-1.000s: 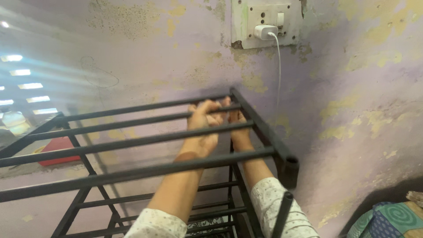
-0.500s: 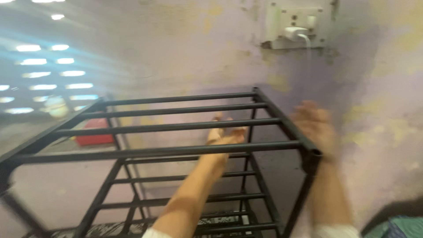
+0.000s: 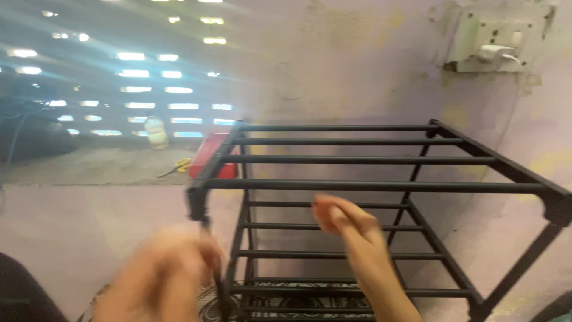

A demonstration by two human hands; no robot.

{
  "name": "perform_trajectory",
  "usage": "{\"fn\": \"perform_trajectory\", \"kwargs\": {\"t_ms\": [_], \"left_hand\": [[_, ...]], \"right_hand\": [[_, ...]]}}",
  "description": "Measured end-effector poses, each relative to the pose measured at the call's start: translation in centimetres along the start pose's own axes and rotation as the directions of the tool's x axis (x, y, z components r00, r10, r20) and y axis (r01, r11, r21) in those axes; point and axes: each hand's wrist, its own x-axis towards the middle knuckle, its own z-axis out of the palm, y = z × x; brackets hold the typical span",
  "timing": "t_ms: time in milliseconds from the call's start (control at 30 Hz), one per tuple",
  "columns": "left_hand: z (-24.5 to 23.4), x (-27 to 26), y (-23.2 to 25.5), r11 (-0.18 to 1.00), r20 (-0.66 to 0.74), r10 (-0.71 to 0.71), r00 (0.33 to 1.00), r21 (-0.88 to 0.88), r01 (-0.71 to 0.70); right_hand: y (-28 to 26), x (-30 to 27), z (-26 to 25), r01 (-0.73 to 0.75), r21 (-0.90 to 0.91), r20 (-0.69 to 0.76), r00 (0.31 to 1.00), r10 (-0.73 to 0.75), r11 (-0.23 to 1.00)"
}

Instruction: The person assembles a black metal frame by inserting vertical rods into horizontal bars. They repeatedly insert and remove rods from different positions on the frame, adjusting the structure while working on a patterned rug.

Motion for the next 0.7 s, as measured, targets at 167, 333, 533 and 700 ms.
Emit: {"fn": "perform_trajectory", "kwargs": {"t_ms": [167, 333, 533, 700], "left_hand": [[-3.4, 11.3, -9.5, 0.935, -0.09, -0.254, 0.963, -0.278, 0.221], [-0.8, 17.4, -18.5, 0.834, 0.177, -0.531, 0.829, -0.065, 0.548], [2.3, 22.7, -22.4, 0.452, 0.513, -0.658, 0.552, -0.317, 0.834], [4.9, 23.5, -23.8, 0.323, 0.508, -0.69, 0.515, -0.421, 0.848]], "right_hand": [[3.1, 10.3, 14.1, -0.095, -0.125, -0.027, 0.995, 0.092, 0.988], [7.3, 18.9, 22.0, -0.096, 0.014, 0.102, 0.99, 0.094, 0.995], [16.5, 28.2, 25.9, -0.135, 0.309, 0.104, 0.989, 0.107, 0.941], [18.8, 29.2, 25.5, -0.147, 0.248, 0.121, 0.985, 0.12, 0.958]]}}
